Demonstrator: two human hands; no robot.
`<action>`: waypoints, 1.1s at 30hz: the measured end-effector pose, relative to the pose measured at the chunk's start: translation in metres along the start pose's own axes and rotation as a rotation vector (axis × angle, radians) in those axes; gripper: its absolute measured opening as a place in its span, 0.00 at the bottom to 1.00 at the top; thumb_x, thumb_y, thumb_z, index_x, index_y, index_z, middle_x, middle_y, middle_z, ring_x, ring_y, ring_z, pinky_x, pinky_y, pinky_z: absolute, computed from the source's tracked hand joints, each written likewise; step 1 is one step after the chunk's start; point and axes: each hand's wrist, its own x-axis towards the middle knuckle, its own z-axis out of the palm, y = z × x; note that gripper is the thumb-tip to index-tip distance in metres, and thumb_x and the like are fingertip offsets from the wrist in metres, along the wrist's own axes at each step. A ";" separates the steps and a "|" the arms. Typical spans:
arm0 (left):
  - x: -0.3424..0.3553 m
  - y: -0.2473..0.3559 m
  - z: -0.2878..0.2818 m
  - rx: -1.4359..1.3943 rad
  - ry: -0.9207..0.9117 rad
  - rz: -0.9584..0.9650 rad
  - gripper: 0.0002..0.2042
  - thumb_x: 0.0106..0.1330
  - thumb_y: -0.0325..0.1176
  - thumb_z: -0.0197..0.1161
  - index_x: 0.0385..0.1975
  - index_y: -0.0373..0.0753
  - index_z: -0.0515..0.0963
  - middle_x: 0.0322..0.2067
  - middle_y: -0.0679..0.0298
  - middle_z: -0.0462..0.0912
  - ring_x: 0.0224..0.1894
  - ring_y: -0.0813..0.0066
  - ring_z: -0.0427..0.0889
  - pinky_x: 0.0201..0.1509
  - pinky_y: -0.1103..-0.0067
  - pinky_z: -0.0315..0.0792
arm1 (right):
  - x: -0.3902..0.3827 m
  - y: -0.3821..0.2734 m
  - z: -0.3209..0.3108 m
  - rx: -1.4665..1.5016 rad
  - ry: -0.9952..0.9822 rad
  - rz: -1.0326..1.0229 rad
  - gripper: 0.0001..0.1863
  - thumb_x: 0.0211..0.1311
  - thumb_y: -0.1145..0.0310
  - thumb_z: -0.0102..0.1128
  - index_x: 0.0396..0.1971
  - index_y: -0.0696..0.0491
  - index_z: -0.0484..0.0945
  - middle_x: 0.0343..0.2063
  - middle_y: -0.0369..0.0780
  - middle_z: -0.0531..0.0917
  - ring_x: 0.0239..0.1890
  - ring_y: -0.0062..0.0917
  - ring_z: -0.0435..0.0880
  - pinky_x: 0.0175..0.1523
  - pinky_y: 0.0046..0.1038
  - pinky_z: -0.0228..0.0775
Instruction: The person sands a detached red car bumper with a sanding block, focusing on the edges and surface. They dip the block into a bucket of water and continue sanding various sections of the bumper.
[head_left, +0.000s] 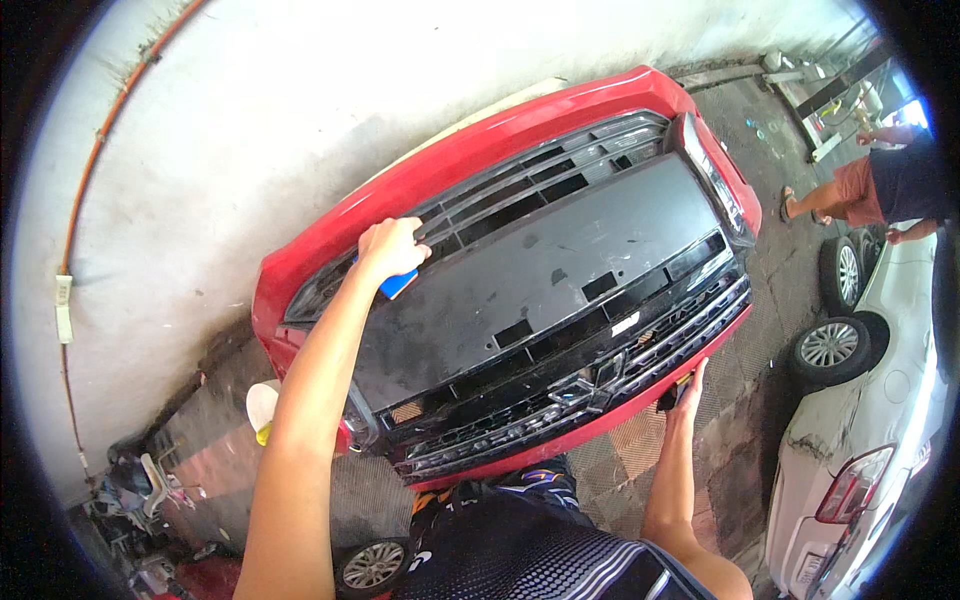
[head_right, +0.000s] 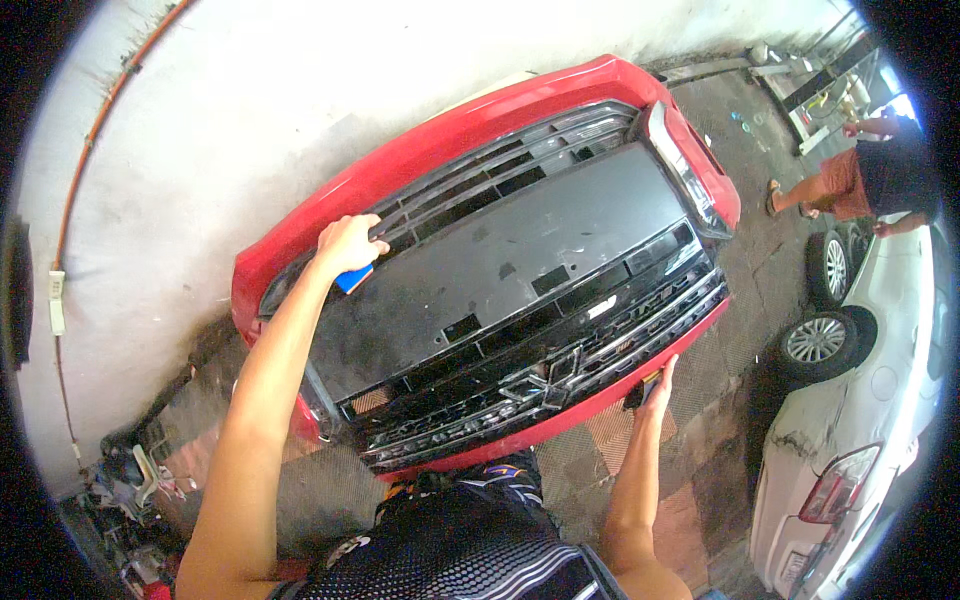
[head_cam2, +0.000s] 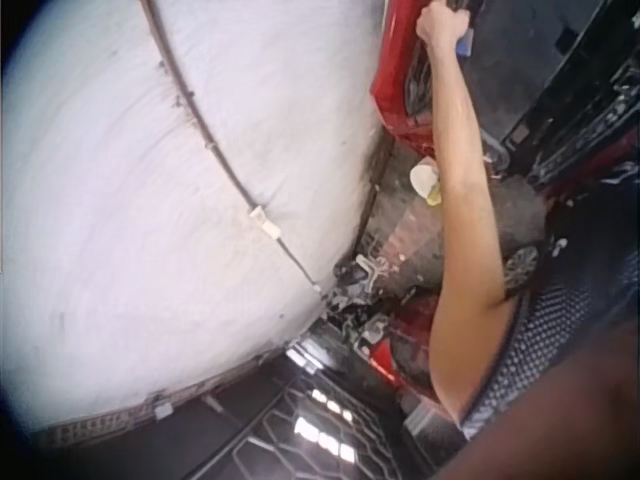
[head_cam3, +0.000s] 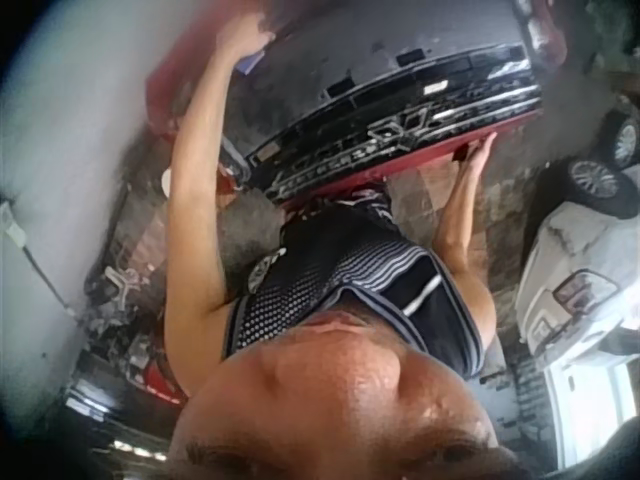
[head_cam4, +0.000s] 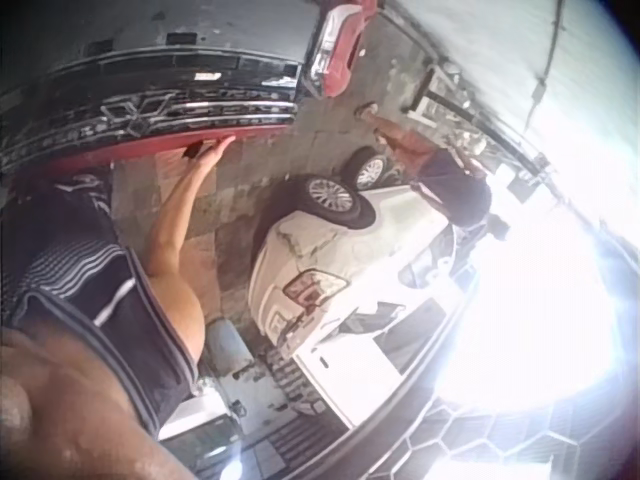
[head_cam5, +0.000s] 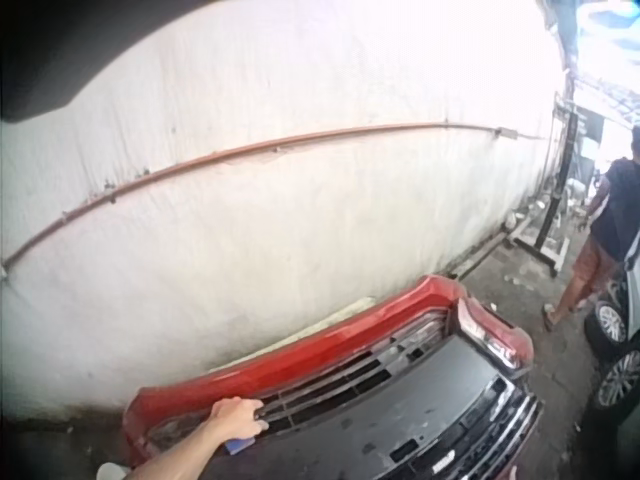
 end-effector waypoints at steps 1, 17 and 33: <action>-0.001 -0.003 0.005 -0.005 0.029 -0.004 0.24 0.57 0.48 0.74 0.53 0.46 0.83 0.46 0.50 0.88 0.52 0.50 0.87 0.56 0.57 0.78 | 0.000 0.001 0.001 0.007 -0.010 -0.015 0.34 0.67 0.34 0.60 0.58 0.49 0.79 0.48 0.34 0.85 0.49 0.27 0.84 0.56 0.34 0.75; -0.017 -0.019 0.006 -0.004 0.048 -0.047 0.23 0.53 0.45 0.72 0.49 0.44 0.85 0.46 0.52 0.89 0.50 0.52 0.88 0.51 0.57 0.82 | 0.030 -0.009 0.006 -0.254 -0.009 -0.006 0.47 0.65 0.30 0.58 0.72 0.52 0.66 0.65 0.38 0.75 0.65 0.35 0.74 0.67 0.41 0.66; -0.316 -0.175 0.093 -0.927 0.729 -0.229 0.17 0.73 0.32 0.67 0.58 0.34 0.80 0.43 0.63 0.88 0.46 0.79 0.84 0.53 0.79 0.77 | 0.031 0.001 0.001 -0.182 -0.036 -0.075 0.45 0.64 0.27 0.55 0.69 0.45 0.69 0.63 0.40 0.76 0.64 0.39 0.74 0.65 0.48 0.67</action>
